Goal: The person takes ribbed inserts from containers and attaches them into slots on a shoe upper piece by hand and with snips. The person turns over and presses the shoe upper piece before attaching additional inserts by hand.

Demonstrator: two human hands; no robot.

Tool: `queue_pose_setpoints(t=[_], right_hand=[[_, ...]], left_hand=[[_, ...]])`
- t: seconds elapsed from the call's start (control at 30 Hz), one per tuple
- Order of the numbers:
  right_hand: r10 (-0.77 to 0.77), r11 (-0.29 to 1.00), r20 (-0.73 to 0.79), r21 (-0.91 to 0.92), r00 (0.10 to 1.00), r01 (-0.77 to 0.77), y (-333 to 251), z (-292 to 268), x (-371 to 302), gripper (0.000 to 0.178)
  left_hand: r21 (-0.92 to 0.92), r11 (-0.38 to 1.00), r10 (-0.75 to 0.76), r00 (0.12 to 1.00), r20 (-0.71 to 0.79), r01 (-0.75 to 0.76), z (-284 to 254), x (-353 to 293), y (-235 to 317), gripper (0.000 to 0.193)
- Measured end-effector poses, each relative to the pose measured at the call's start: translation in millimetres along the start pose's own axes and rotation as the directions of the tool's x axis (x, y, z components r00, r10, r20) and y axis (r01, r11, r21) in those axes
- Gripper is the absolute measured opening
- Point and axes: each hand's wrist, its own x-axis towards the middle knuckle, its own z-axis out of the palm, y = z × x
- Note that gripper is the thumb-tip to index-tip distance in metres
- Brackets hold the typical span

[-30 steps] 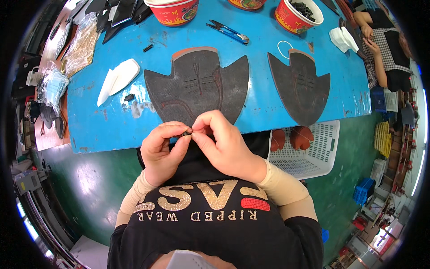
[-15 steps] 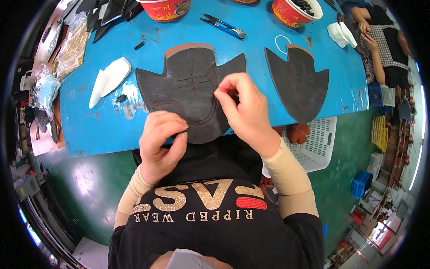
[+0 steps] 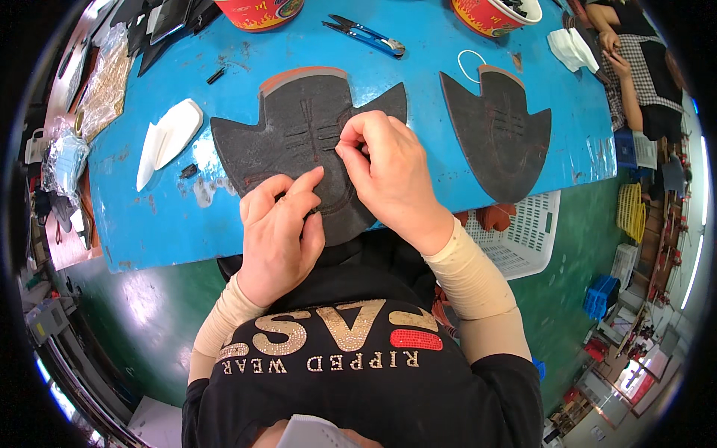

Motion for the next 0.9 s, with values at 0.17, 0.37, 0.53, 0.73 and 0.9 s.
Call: queue_pose_setpoints(t=[0.17,0.37,0.53,0.73,0.9], right_hand=[[0.071,0.997,0.019,-0.016,0.997,-0.07,-6,-2,3,0.02],[0.013,0.999,0.006,-0.03,1.0,-0.012,-4,-4,5,0.014],[-0.016,0.985,-0.025,-0.174,1.0,0.011,8,-19,-9,0.026],[-0.262,0.902,0.071,-0.336,0.962,0.27,7,-10,-14,0.033],[-0.269,0.865,0.134,-0.401,0.954,0.3,-1,-11,-11,0.035]], left_hand=[[0.099,0.995,0.029,1.0,0.009,-0.03,5,13,0,0.032],[0.199,0.978,0.055,0.997,0.06,-0.066,7,19,-1,0.029],[0.211,0.975,0.055,0.996,0.073,-0.069,11,17,0,0.027],[0.239,0.969,0.035,0.996,0.083,-0.054,10,20,2,0.026],[0.245,0.968,0.051,0.998,0.032,-0.058,10,19,2,0.027]])
